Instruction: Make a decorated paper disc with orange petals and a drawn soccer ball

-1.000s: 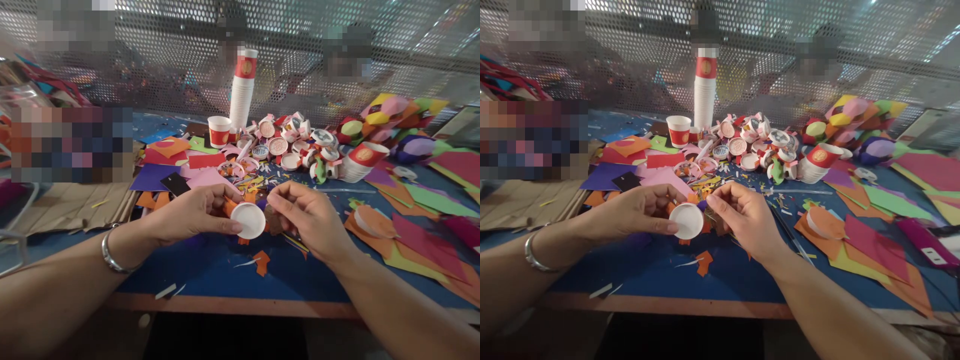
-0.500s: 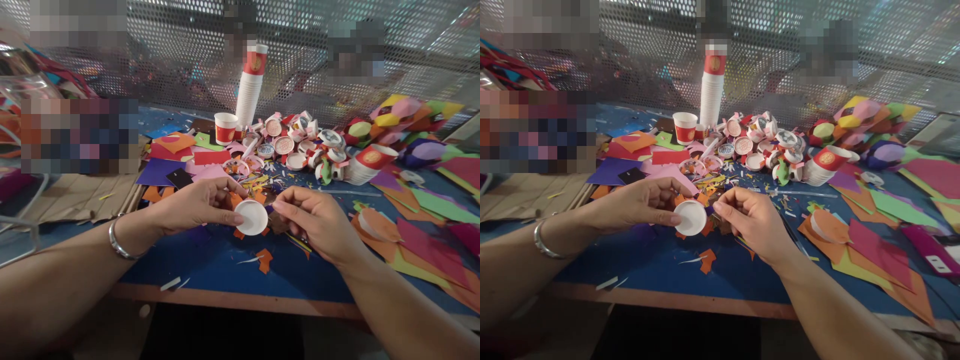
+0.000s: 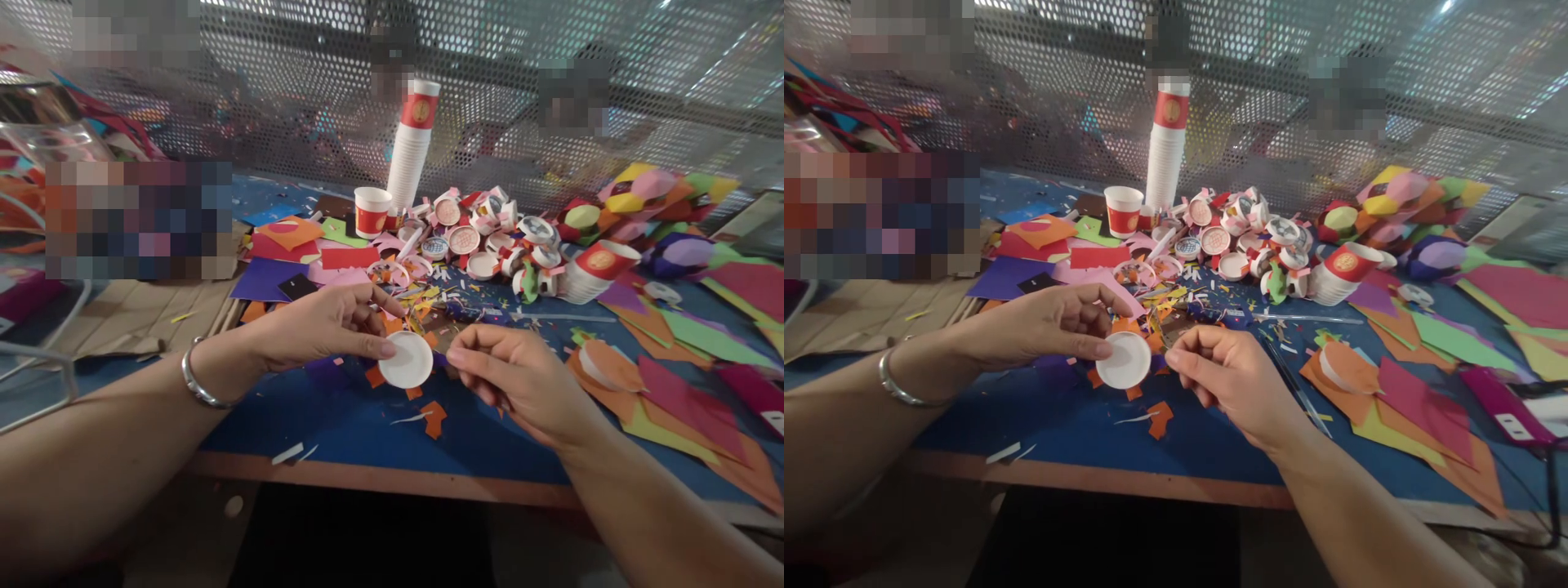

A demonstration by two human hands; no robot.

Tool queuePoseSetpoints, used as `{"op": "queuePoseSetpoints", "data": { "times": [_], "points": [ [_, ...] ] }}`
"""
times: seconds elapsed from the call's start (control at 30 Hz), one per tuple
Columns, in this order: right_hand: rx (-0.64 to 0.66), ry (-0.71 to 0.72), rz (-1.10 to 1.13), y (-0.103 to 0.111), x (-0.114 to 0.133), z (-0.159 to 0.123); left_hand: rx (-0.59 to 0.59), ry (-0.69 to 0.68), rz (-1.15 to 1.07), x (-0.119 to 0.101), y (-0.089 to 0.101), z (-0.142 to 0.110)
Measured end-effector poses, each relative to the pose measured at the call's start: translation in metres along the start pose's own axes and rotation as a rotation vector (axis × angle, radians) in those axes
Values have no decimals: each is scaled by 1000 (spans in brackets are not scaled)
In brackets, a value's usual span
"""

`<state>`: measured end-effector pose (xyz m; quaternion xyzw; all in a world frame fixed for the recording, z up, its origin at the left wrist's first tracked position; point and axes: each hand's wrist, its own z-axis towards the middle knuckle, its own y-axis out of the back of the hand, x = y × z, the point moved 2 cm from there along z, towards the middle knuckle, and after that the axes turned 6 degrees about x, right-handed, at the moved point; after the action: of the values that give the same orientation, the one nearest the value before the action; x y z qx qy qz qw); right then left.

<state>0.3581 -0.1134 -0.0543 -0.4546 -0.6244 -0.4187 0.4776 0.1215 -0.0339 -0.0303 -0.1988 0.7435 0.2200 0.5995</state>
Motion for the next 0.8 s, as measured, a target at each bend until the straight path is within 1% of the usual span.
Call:
{"op": "queuePoseSetpoints", "data": {
  "times": [0.1, 0.17, 0.23, 0.27, 0.37, 0.43, 0.57, 0.63, 0.7, 0.8],
  "points": [
    [55, -57, -81, -2, -4, -11, 77, 4, 56, 3, 3, 1],
    [101, -76, -174, -3, -6, -20, 127, -5, 125, 7, 4, 1],
    [98, -58, -275, -3, -9, -30, 153, -13, 218, 9, 5, 1],
    [74, -31, -329, -4, -11, -35, 160, -15, 277, 10, 5, 1],
    [-25, 104, -510, -7, -16, -48, 174, -17, 454, 8, 8, 0],
    [-75, 226, -628, -11, -21, -56, 189, -8, 521, 4, 10, -2],
    [-103, 527, -855, -23, -28, -64, 221, 37, 515, -6, 17, -6],
    [-108, 641, -979, -28, -31, -66, 243, 43, 497, -10, 19, -9],
    [-113, 697, -1083, -31, -34, -67, 275, 39, 478, -13, 20, -13],
    [-144, 710, -1151, -31, -37, -69, 321, 49, 436, -15, 18, -19]
  ]
}}
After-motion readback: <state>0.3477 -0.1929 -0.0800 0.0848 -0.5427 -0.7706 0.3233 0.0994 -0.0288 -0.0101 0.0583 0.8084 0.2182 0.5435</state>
